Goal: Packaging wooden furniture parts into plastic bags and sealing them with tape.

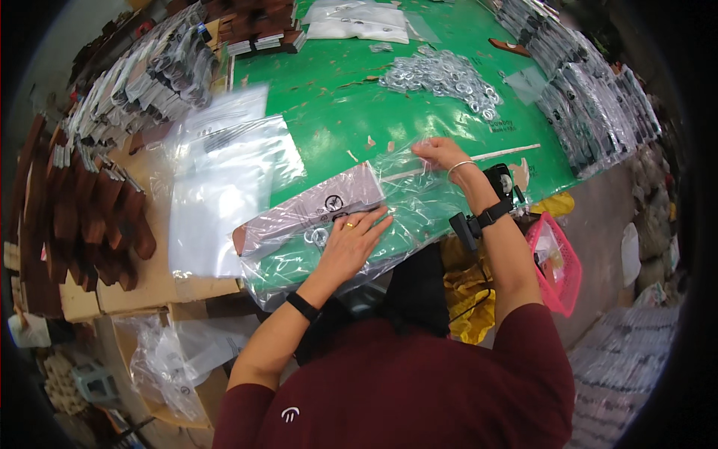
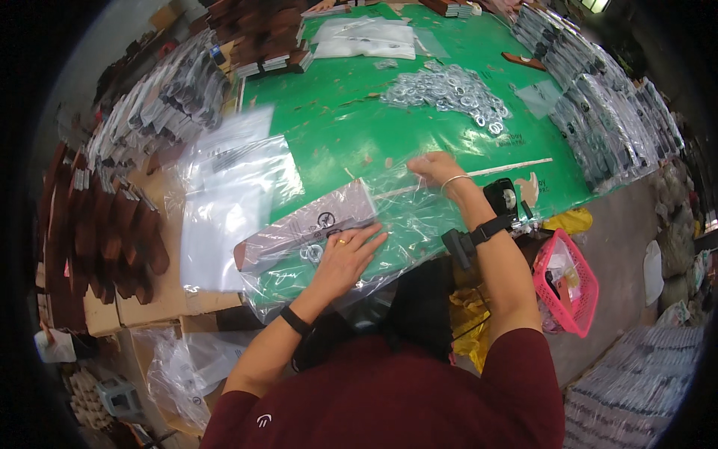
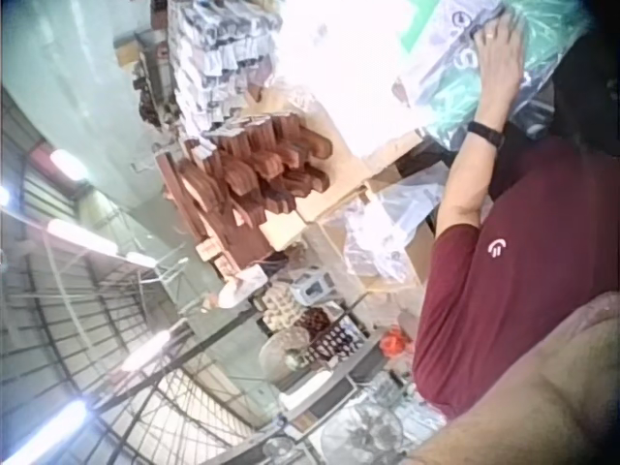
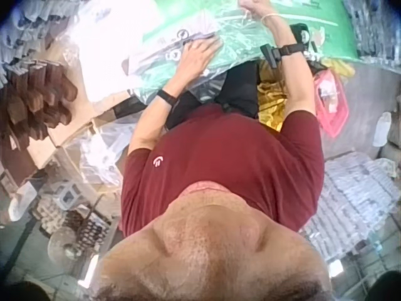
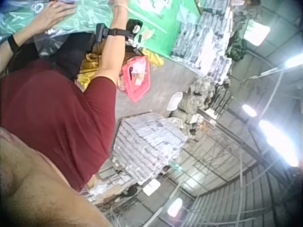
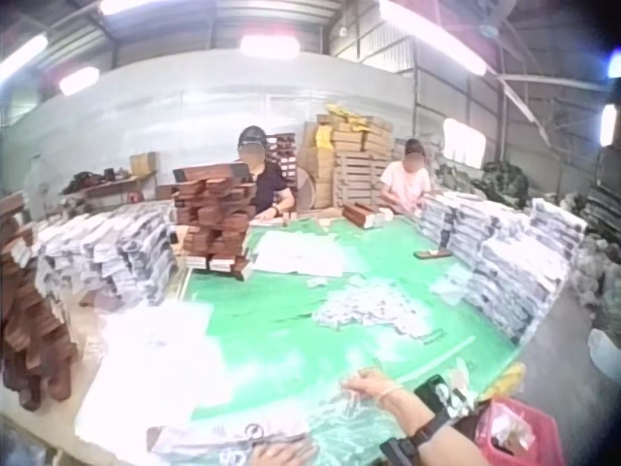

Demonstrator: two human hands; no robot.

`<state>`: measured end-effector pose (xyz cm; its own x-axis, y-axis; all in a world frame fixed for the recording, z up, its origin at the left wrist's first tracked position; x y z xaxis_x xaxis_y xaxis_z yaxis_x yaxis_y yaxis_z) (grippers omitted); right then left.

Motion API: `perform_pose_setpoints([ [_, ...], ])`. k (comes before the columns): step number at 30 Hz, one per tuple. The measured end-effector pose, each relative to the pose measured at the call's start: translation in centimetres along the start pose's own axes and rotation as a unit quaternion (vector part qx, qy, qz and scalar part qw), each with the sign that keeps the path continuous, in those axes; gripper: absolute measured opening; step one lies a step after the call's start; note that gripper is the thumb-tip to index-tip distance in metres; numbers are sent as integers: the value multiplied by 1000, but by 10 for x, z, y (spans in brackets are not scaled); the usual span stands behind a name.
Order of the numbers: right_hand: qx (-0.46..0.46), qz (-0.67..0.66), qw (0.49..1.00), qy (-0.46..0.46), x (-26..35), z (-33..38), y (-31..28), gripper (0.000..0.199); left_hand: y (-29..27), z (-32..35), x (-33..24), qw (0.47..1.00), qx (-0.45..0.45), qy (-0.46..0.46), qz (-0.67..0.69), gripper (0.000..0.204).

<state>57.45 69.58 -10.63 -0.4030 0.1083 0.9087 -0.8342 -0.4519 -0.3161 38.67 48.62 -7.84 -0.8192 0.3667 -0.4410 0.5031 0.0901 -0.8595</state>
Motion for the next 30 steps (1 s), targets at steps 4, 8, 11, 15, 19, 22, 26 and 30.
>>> perform_pose_setpoints([
  [4,-44,-110,988,-103,32,11,-2,29,3,0,3,1000,9,1,21,50],
  [8,1,-97,983,-154,79,32,32,23,8,2,7,1000,5,4,17,51],
  [11,18,-123,978,-167,102,45,89,19,9,4,13,1000,11,-7,23,51],
  [15,-50,-42,965,-254,99,51,146,19,21,3,26,999,29,-26,-9,51],
  [19,-161,188,926,-284,97,71,168,21,33,-1,26,998,27,-8,53,49],
  [22,-173,228,901,-326,100,78,180,21,31,-2,39,982,-66,-14,178,51],
  [26,-173,247,890,-342,99,84,189,22,36,-1,40,984,-46,23,170,50],
  [30,-169,292,856,-393,109,94,206,31,28,11,34,956,38,-37,290,47],
])
Point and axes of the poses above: each hand's wrist, its own z-axis away from the middle knuckle, its own y-axis out of the palm, x = y × z, the point moved 7 cm from there along -z, towards the middle knuckle, and after that the axes turned 10 degrees about -y, right-handed, at the moved point
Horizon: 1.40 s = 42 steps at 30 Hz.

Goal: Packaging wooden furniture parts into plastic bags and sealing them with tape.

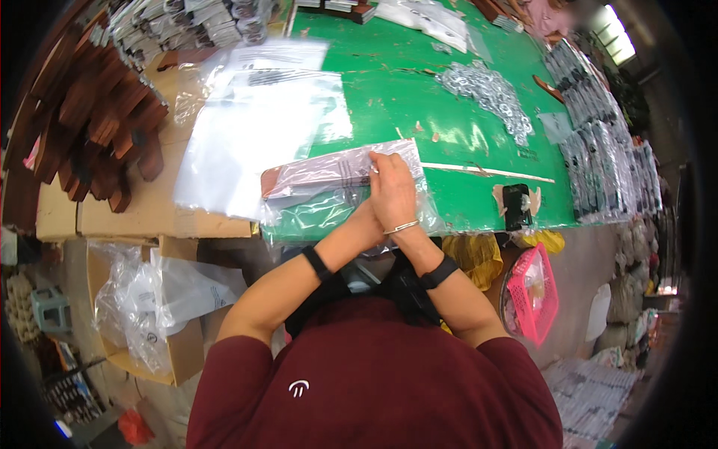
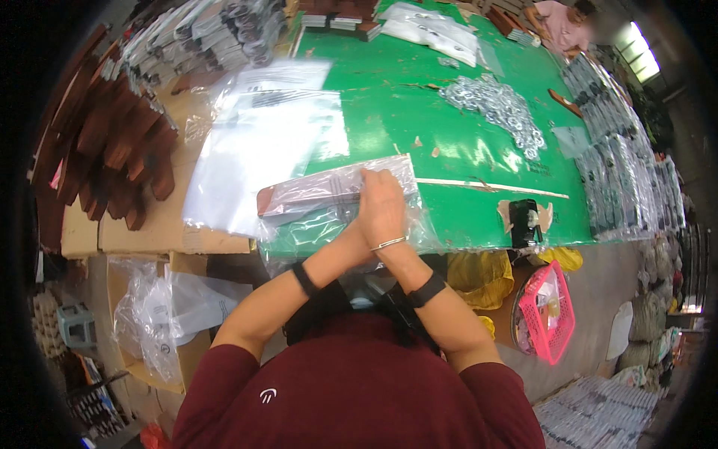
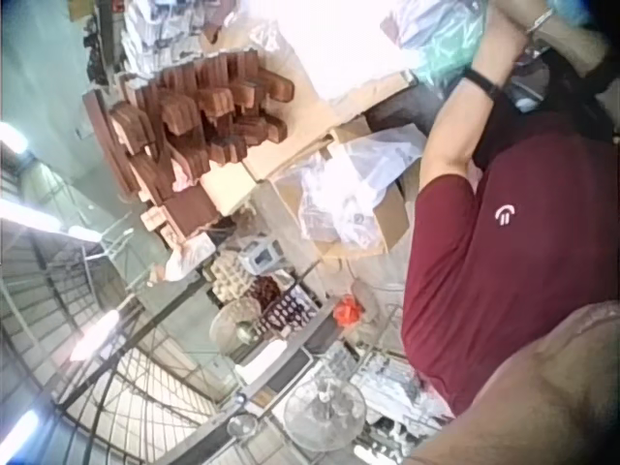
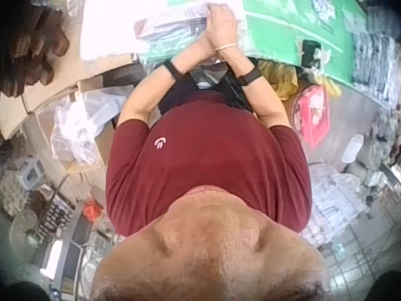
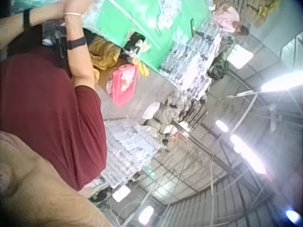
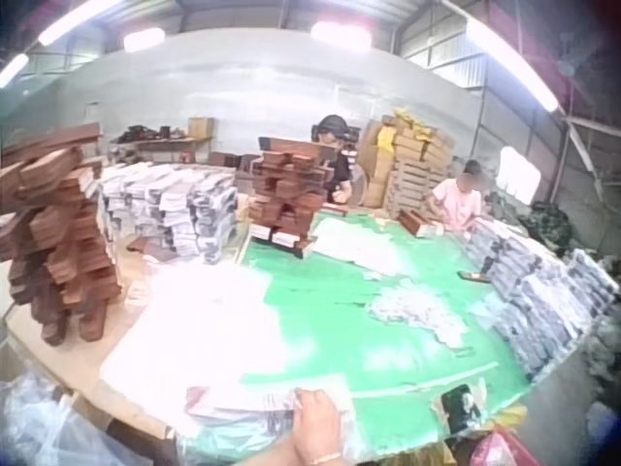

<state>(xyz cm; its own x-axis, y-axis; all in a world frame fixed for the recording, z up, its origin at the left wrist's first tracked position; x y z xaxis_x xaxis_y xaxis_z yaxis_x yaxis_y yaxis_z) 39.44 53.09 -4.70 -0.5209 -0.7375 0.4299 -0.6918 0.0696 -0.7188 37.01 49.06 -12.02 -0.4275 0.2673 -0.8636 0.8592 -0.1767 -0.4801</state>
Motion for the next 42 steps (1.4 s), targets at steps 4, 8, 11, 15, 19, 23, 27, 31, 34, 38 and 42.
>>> perform_pose_setpoints([
  [4,-13,1,1000,11,-6,5,-2,29,-53,33,-50,953,151,-143,-219,25],
  [8,-5,20,1000,2,3,7,1,35,-127,18,-57,968,-54,-219,-114,32],
  [11,-13,29,999,-17,22,11,0,39,-123,-8,-56,976,-209,42,-40,41],
  [15,71,-51,994,-62,66,32,-28,45,-109,-22,-18,989,-135,-39,-54,43],
  [19,42,-119,971,-205,88,54,-126,30,-108,-22,-25,986,-141,-26,-84,42],
  [23,-71,-109,987,97,-21,70,-151,20,-106,-24,-30,983,-151,-17,-104,44],
  [27,-61,-124,989,59,-54,50,-109,28,-111,-21,-28,978,-171,-21,-119,47],
  [31,129,2,988,-87,-13,69,-38,34,-104,-25,-30,979,-165,-25,-116,54],
  [34,125,10,990,-65,-1,82,-35,30,-99,-24,-32,970,-149,-10,-193,69],
  [38,28,-95,995,0,-20,94,-71,25,-98,-20,-27,956,-143,-14,-255,85],
  [42,0,-17,989,147,-72,91,-91,43,-95,-20,-28,949,-127,-13,-289,92],
])
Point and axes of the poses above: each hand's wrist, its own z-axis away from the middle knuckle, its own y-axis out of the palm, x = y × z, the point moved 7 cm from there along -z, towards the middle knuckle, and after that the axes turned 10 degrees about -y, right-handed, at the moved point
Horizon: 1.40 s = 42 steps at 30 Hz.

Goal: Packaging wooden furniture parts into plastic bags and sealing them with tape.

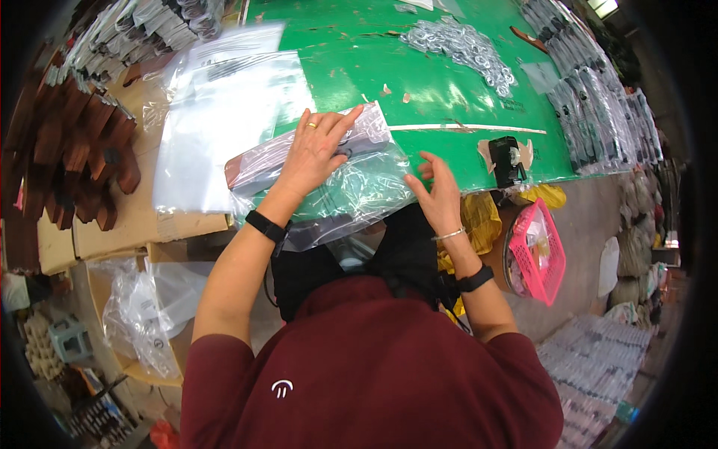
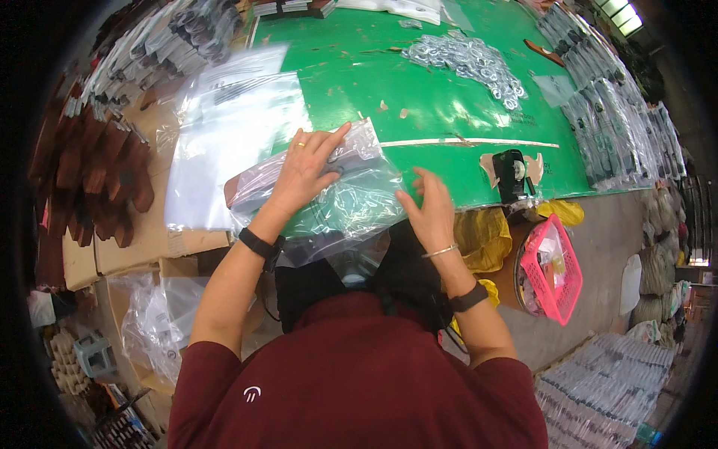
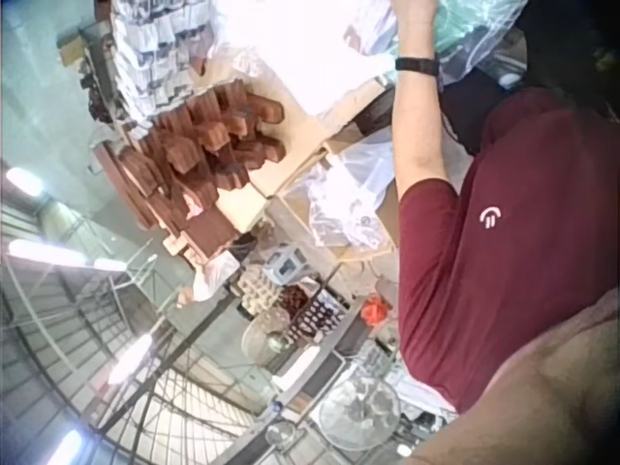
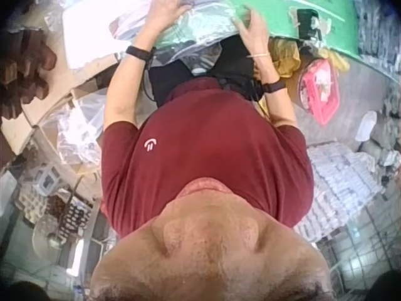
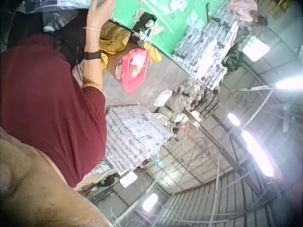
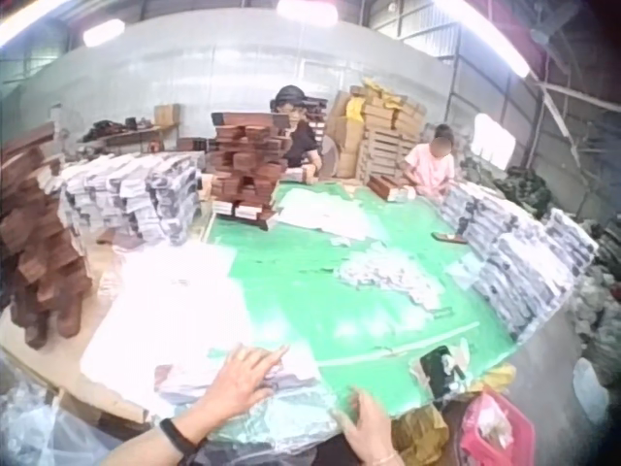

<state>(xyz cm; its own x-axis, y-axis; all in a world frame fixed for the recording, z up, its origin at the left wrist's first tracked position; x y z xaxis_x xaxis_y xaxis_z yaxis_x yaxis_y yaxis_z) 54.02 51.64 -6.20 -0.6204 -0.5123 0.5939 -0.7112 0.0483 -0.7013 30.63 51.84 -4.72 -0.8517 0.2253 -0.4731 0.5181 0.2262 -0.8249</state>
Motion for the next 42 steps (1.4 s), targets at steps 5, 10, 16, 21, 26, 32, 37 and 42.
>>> perform_pose_setpoints([
  [5,121,-48,984,120,-24,-5,18,59,1,0,-3,1000,-8,27,-6,92],
  [10,112,-507,831,200,-8,-29,15,43,0,3,-5,996,-31,61,-51,92],
  [16,103,-23,981,-162,-13,-31,2,45,0,2,-9,997,-37,66,-25,91],
  [21,55,11,965,-257,26,-47,17,30,0,3,-5,997,-38,64,-33,89],
  [26,60,-92,974,-200,17,-77,32,12,1,0,-2,997,-31,53,-46,84],
  [32,25,-336,928,-161,-8,-102,56,24,-2,-4,-14,996,-39,77,-16,74],
  [37,27,-261,949,-177,1,-94,92,29,2,7,2,998,15,32,-49,77],
  [42,5,-219,958,-184,5,-94,83,27,-9,10,7,986,91,-12,139,77],
])
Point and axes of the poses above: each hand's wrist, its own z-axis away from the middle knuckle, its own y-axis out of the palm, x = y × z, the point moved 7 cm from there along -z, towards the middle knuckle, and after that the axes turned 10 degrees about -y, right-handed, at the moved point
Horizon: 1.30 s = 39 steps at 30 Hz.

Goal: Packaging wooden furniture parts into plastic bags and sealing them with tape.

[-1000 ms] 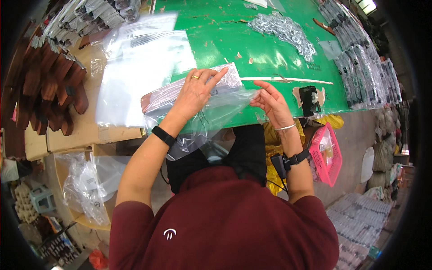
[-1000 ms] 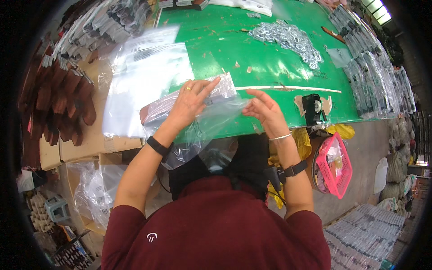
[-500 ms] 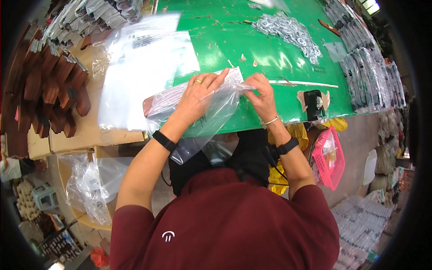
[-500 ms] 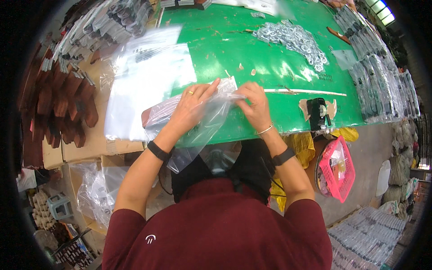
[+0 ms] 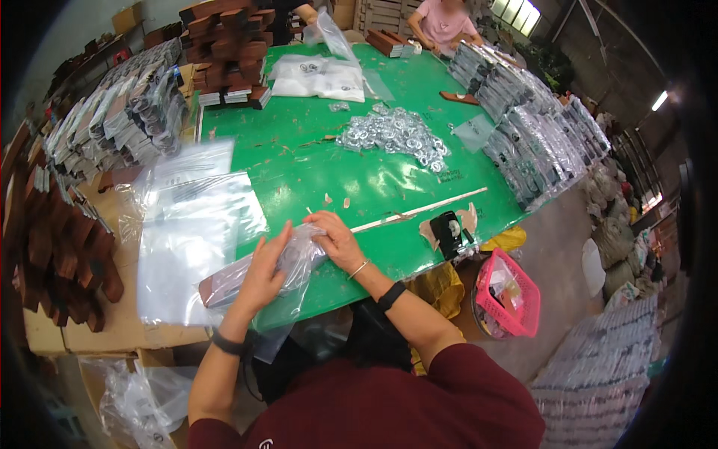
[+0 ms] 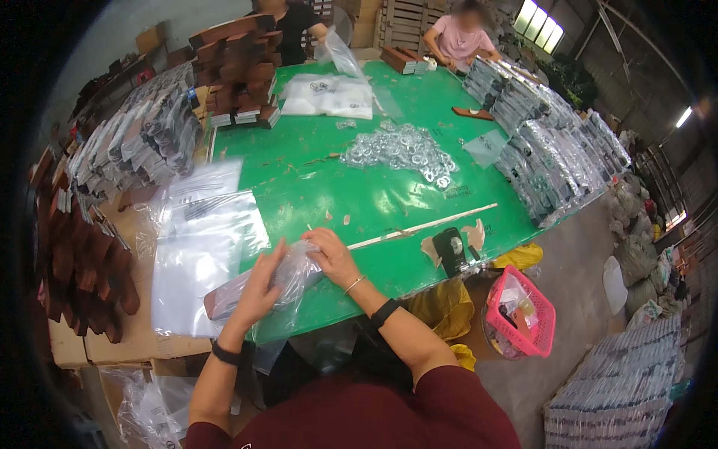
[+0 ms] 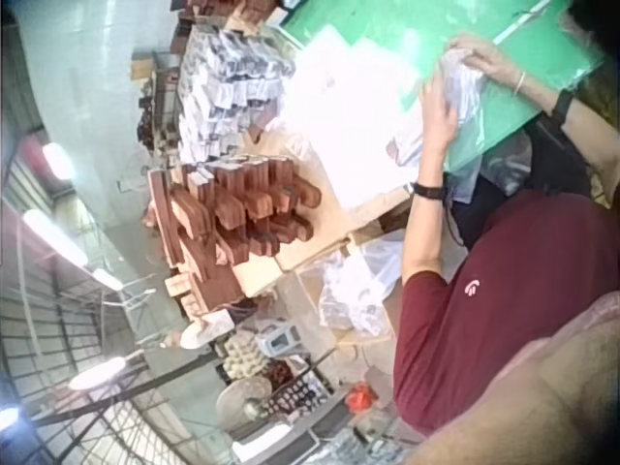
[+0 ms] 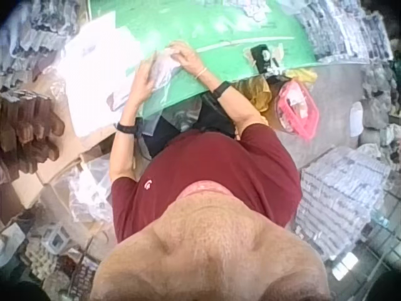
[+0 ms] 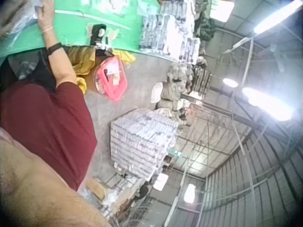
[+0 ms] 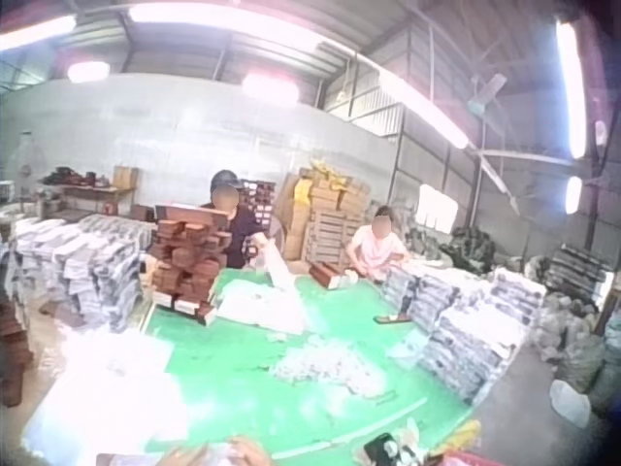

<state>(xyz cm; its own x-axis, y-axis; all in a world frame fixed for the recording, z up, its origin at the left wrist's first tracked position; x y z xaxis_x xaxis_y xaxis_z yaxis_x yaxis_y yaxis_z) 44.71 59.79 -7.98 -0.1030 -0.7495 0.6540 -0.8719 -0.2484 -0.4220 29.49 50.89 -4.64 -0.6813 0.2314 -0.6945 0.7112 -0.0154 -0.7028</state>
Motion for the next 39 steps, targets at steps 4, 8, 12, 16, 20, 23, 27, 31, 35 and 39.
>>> perform_pose_setpoints([
  [4,-15,1,1000,13,-3,-1,-5,31,-31,44,-38,994,-69,-55,68,88],
  [8,-27,7,1000,-2,-5,-3,-4,32,-3,100,-58,975,-79,-80,-190,96],
  [12,-27,3,1000,-6,-2,0,-4,31,14,148,-22,943,-172,-169,-229,80],
  [16,-41,3,999,-34,-10,6,-1,28,-20,174,-10,922,-269,-170,-220,41],
  [20,-17,33,999,-33,-5,6,-21,31,-87,149,-27,928,-332,-138,-98,23],
  [23,-19,20,999,-33,-3,9,-27,29,-123,115,-24,920,-359,-141,-75,18],
  [27,-13,32,999,-19,8,12,-23,28,-114,78,69,922,-306,-211,111,26],
  [31,-21,3,1000,15,4,22,-25,28,-90,56,109,891,-251,-360,113,36],
  [35,-40,-13,999,32,6,22,-29,26,-74,42,132,887,-204,-414,17,36],
  [39,-47,-7,998,49,9,23,-31,25,-74,34,129,895,-125,-426,-32,31],
])
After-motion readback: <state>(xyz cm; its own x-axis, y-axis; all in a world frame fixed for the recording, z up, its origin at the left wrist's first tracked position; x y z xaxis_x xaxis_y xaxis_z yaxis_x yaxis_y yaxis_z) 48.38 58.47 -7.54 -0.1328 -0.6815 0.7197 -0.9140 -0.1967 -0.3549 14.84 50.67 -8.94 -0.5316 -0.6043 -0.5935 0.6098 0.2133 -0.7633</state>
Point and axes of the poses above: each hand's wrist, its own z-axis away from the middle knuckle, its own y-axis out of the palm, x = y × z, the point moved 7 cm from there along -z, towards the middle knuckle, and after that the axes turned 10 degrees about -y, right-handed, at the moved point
